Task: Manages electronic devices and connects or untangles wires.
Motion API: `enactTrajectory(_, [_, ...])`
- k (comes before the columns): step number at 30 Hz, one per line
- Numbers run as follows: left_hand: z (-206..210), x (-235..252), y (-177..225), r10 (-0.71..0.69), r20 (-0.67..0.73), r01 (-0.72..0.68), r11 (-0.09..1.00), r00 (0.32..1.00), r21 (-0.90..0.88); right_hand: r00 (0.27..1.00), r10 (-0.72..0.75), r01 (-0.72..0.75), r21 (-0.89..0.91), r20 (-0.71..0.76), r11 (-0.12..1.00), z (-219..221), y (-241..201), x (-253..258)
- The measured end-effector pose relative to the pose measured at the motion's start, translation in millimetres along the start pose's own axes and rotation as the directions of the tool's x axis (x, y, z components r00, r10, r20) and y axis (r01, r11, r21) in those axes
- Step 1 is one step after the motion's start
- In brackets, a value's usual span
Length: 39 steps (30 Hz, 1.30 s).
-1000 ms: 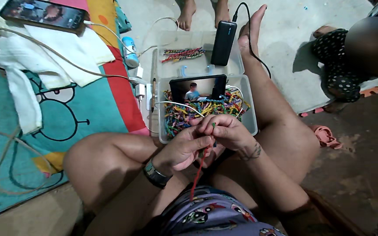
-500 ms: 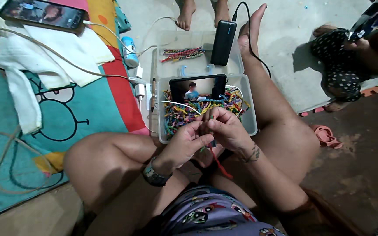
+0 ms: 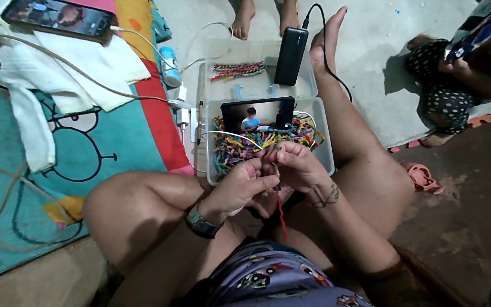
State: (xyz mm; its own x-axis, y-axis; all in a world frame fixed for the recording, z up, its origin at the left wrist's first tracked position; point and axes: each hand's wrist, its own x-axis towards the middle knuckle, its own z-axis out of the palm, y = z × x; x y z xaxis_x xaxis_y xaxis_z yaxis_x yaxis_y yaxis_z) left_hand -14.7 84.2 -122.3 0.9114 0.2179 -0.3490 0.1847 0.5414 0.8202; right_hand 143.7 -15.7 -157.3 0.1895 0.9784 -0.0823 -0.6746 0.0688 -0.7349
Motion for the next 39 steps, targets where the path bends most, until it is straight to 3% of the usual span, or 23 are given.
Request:
enactTrajectory(8, [10.9, 1.1, -2.4, 0.101, -0.155, -0.03, 0.913, 0.983, 0.407, 0.973, -0.096, 0.095, -0.016, -0.211, 0.995, 10.2, 5.2, -0.2])
enactTrajectory(10, [11.1, 1.1, -0.9, 0.07, -0.161, -0.015, 0.947, 0.985, 0.32, 0.968, -0.101, 0.081, -0.095, -0.228, 0.992, 10.2, 4.1, 0.6])
enactTrajectory(13, [5.1, -1.2, 2.2, -0.054, -0.077, 0.055, 0.998, 0.996, 0.005, 1.0, -0.006, 0.002, -0.171, -0.02, 0.985, -1.4, -5.5, 1.9])
enactTrajectory(16, [0.4, -0.6, -0.4, -0.108, 0.041, 0.113, 0.982, 0.993, -0.151, 0.985, 0.049, -0.021, -0.165, 0.165, 0.986, -8.5, -10.1, 3.3])
enactTrajectory(18, [1.3, 0.0, -2.3, -0.125, 0.076, 0.137, 0.974, 0.989, -0.182, 0.986, 0.02, 0.002, -0.13, 0.163, 0.991, -9.1, -6.8, 2.8])
enactTrajectory(21, [0.2, 1.5, -5.3, -0.082, 0.097, 0.098, 0.98, 0.992, -0.171, 0.999, -0.03, 0.03, -0.023, 0.03, 0.999, -5.4, -2.8, 0.4])
enactTrajectory(24, [0.8, 1.0, -1.9, -0.045, 0.055, 0.048, 0.997, 0.997, -0.061, 0.998, -0.058, 0.059, 0.043, -0.027, 0.997, -0.1, -1.5, -1.4])
enactTrajectory(28, [4.5, -0.3, 3.5, -0.022, -0.046, 0.032, 0.971, 0.999, 0.235, 0.996, -0.07, 0.075, 0.107, -0.052, 0.991, 1.4, 0.4, -1.1])
enactTrajectory(31, [6.2, -0.1, 3.0, 0.063, -0.098, -0.006, 0.866, 0.993, 0.499, 0.99, -0.064, 0.077, 0.106, -0.125, 0.991, 4.2, 2.1, -2.1])
enactTrajectory(34, [10.1, -0.6, -5.6, 0.283, -0.092, -0.101, 0.599, 0.955, 0.795, 0.978, -0.03, 0.052, 0.101, -0.206, 0.994, 9.6, 3.0, -2.6])
enactTrajectory(37, [13.3, -0.3, -13.8, 0.4, -0.054, -0.114, 0.386, 0.915, 0.915, 0.961, 0.003, 0.028, 0.106, -0.277, 0.994, 13.6, 4.4, -2.0])
enactTrajectory(39, [12.7, -0.2, -16.0, 0.407, -0.05, -0.115, 0.372, 0.912, 0.921, 0.94, 0.008, 0.022, 0.083, -0.342, 0.996, 16.8, 4.6, -1.0])
